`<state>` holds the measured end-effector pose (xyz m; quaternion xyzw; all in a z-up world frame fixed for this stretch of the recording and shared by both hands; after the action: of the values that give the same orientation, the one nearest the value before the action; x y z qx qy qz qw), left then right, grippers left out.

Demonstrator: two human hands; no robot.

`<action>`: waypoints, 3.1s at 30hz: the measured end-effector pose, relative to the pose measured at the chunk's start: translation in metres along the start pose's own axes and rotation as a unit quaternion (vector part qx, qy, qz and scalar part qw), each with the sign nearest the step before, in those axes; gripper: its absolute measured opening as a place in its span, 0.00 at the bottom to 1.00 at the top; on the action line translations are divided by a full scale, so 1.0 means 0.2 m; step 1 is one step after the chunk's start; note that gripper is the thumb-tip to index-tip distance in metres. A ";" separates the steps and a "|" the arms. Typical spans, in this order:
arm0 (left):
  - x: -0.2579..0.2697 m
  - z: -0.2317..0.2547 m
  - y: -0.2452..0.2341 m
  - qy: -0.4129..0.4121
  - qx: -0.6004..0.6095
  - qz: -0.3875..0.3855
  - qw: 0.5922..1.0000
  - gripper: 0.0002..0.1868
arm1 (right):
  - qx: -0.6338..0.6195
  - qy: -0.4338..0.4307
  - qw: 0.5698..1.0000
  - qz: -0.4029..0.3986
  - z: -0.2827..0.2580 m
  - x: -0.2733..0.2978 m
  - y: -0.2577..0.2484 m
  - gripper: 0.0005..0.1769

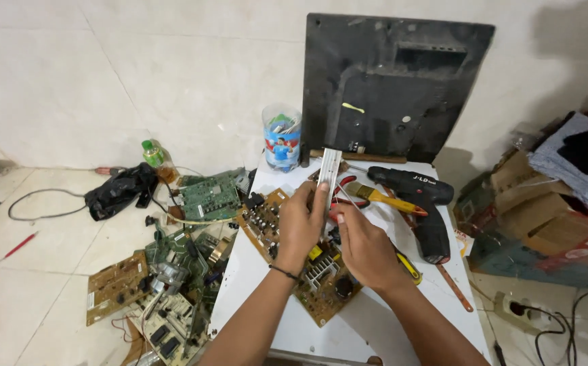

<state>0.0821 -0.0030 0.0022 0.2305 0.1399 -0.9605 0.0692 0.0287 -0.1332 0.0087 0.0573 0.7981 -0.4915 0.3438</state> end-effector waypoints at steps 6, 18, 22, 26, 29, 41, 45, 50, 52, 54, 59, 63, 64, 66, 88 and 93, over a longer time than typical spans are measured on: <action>-0.01 0.02 -0.08 -0.060 0.051 0.028 0.997 0.21 | -0.046 -0.012 0.995 -0.088 -0.02 0.00 0.07 0.15; -0.07 -0.24 0.02 -0.060 0.168 0.061 0.982 0.18 | 0.025 -0.036 0.989 -0.142 -0.01 0.10 0.17 0.13; -0.04 -0.19 -0.04 -0.065 0.179 0.113 0.975 0.15 | -0.002 -0.038 0.988 -0.149 -0.04 0.10 0.17 0.13; -0.04 -0.18 -0.08 -0.060 0.184 0.169 0.966 0.17 | 0.033 -0.089 0.983 -0.159 -0.06 0.11 0.17 0.13; -0.04 -0.18 -0.11 -0.069 0.192 0.186 0.961 0.17 | 0.041 -0.102 0.982 -0.153 -0.08 0.10 0.15 0.12; -0.03 -0.20 -0.17 -0.076 0.217 0.238 0.944 0.19 | -0.007 -0.090 0.983 -0.162 -0.11 0.09 0.14 0.14; -0.02 -0.20 -0.18 -0.086 0.225 0.240 0.940 0.18 | -0.023 -0.078 0.977 -0.197 -0.10 0.09 0.13 0.16; -0.03 -0.24 -0.17 -0.097 0.231 0.252 0.935 0.18 | -0.021 -0.068 0.976 -0.204 -0.11 0.07 0.12 0.15; -0.03 -0.24 -0.18 -0.100 0.236 0.256 0.932 0.18 | -0.022 -0.067 0.976 -0.207 -0.11 0.07 0.13 0.15; -0.03 -0.24 -0.17 -0.110 0.244 0.256 0.929 0.19 | -0.027 -0.053 0.976 -0.210 -0.11 0.07 0.12 0.14; -0.04 -0.30 -0.15 -0.110 0.285 0.240 0.921 0.21 | -0.071 -0.019 0.978 -0.197 -0.07 0.02 0.09 0.12; -0.03 -0.31 -0.12 -0.131 0.297 0.209 0.922 0.23 | -0.107 -0.007 0.977 -0.185 -0.08 -0.01 0.05 0.11; -0.03 -0.27 -0.12 -0.131 0.297 0.207 0.923 0.23 | -0.106 -0.005 0.977 -0.184 -0.07 -0.01 0.05 0.11; -0.05 -0.18 -0.11 -0.129 0.309 0.161 0.929 0.24 | -0.098 -0.004 0.982 -0.161 -0.04 -0.04 0.03 0.09; 0.04 -0.16 0.22 -0.098 0.149 -0.181 0.967 0.26 | -0.147 0.150 0.974 0.089 0.26 -0.03 -0.08 0.29; 0.05 -0.11 0.28 -0.035 0.163 -0.242 0.956 0.23 | -0.155 0.122 0.976 0.094 0.26 -0.03 -0.10 0.26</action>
<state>0.0935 -0.0501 -0.0340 0.1640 0.0306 -0.9657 -0.1988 0.0511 -0.1846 0.0125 0.1372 0.8917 -0.3163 0.2934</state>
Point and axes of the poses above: each hand's wrist, its own x-axis away from the middle knuckle, its own y-axis out of the palm, z = x × y, the point moved 7 cm from there along -x, towards the middle knuckle, and after that the axes turned 6 degrees about x, right-handed, at the moved point
